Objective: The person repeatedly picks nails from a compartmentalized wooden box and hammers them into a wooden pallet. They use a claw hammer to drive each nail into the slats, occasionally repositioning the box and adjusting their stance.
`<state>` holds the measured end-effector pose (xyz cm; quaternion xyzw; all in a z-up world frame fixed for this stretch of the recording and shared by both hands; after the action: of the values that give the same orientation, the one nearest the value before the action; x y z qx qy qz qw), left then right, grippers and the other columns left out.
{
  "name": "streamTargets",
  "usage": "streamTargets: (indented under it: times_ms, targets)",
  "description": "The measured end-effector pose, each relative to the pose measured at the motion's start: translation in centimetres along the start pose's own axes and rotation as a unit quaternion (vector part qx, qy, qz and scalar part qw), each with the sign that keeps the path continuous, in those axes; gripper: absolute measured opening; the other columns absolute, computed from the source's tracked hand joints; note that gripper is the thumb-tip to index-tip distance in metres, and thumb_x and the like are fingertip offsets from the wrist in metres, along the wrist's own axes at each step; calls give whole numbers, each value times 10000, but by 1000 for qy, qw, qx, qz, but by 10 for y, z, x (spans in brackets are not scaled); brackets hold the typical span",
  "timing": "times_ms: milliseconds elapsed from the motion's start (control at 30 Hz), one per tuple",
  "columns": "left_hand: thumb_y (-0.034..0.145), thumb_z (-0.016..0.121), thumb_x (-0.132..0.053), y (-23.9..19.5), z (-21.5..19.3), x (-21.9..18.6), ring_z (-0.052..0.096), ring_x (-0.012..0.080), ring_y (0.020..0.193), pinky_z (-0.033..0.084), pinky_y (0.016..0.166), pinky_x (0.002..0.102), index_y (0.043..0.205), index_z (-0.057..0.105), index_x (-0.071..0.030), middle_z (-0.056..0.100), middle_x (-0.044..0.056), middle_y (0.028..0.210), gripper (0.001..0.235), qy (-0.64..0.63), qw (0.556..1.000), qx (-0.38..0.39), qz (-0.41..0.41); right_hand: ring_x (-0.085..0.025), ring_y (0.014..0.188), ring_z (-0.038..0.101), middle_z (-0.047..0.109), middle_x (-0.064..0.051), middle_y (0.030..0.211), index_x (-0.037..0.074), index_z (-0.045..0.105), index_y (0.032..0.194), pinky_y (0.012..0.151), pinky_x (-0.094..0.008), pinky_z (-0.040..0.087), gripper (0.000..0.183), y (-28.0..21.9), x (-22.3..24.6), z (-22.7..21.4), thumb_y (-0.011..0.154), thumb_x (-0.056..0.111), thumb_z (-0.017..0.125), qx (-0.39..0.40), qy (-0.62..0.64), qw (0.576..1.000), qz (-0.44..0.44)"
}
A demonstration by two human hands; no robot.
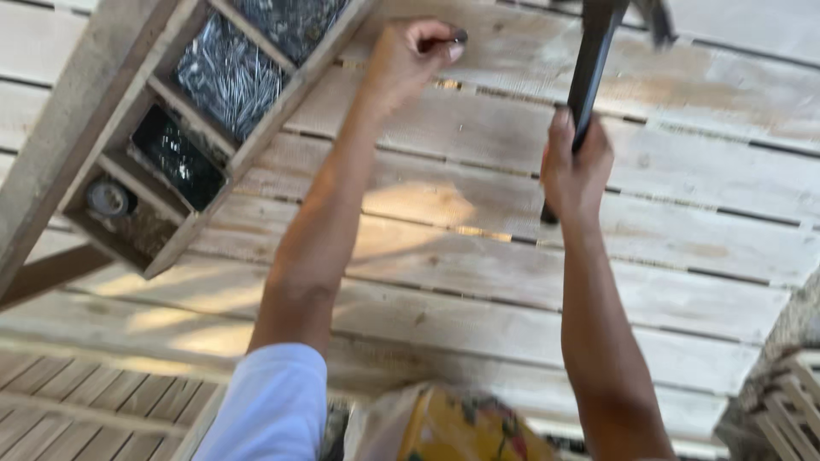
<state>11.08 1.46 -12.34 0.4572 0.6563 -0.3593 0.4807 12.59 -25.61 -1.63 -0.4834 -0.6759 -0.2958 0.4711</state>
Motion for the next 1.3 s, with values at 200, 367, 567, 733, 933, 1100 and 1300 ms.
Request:
streamTargets:
  times_ms: [200, 367, 567, 733, 933, 1100, 1300]
  targets:
    - [972, 782, -168, 22, 42, 34, 708, 165, 741, 568, 707, 317, 993, 746, -5, 783, 92, 840, 168, 46, 994, -94, 11, -65, 498, 483, 516, 17, 614, 59, 528, 944, 447, -276, 381, 348, -44, -7, -9, 1125, 354, 567, 20, -16, 999, 43]
    - [889, 786, -108, 9, 27, -2, 748, 159, 777, 589, 710, 307, 976, 770, -41, 780, 55, 914, 111, -2, 985, -139, 103, -162, 518, 508, 526, -74, 620, 13, 526, 926, 486, -343, 407, 395, -40, 15, 2, 1133, 335, 622, 4, -161, 986, -41]
    - [851, 807, -95, 9, 27, -17, 716, 190, 826, 572, 755, 332, 930, 780, -52, 743, 36, 919, 95, 51, 978, -146, 141, -276, 507, 581, 544, -112, 622, 14, 493, 971, 503, -410, 434, 332, -26, 26, 15, 1147, 270, 608, 0, -200, 972, -120]
    - [869, 766, -12, 10, 30, -13, 715, 211, 840, 561, 766, 354, 942, 778, -45, 722, 50, 912, 81, 41, 981, -130, 139, -389, 517, 619, 588, -158, 606, 24, 525, 943, 475, -475, 458, 336, -5, 19, 26, 1096, 288, 667, 41, -335, 937, -93]
    - [848, 784, -18, 4, 20, -18, 728, 218, 849, 559, 752, 355, 962, 782, -47, 734, 60, 946, 117, 42, 989, -96, 100, -400, 505, 601, 579, -159, 592, 6, 549, 963, 489, -474, 456, 328, -11, 17, 32, 1099, 283, 662, 67, -338, 931, -119]
    - [844, 757, -75, 5, -27, -77, 729, 263, 936, 599, 807, 348, 1132, 688, 9, 709, 134, 1035, 307, 63, 953, -239, 175, -317, 500, 563, 543, -148, 607, 12, 562, 923, 482, -435, 448, 351, -7, 16, 17, 1097, 299, 664, 13, -254, 960, -114]
    - [937, 792, -387, 60, 20, -73, 735, 255, 1016, 549, 905, 403, 1161, 722, -93, 764, 94, 1062, 375, 213, 977, -11, -6, -75, 445, 428, 480, -4, 581, 39, 526, 897, 400, -296, 352, 364, -43, 0, 5, 1104, 337, 556, 47, 15, 990, 131]
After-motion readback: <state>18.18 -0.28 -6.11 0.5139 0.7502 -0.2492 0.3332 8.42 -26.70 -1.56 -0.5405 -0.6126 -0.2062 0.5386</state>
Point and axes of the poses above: each hand's wrist, its own y-axis towards the middle knuckle, its own z-axis out of the palm, x = y × z, the point moved 7 cm from there along y, towards the middle knuckle
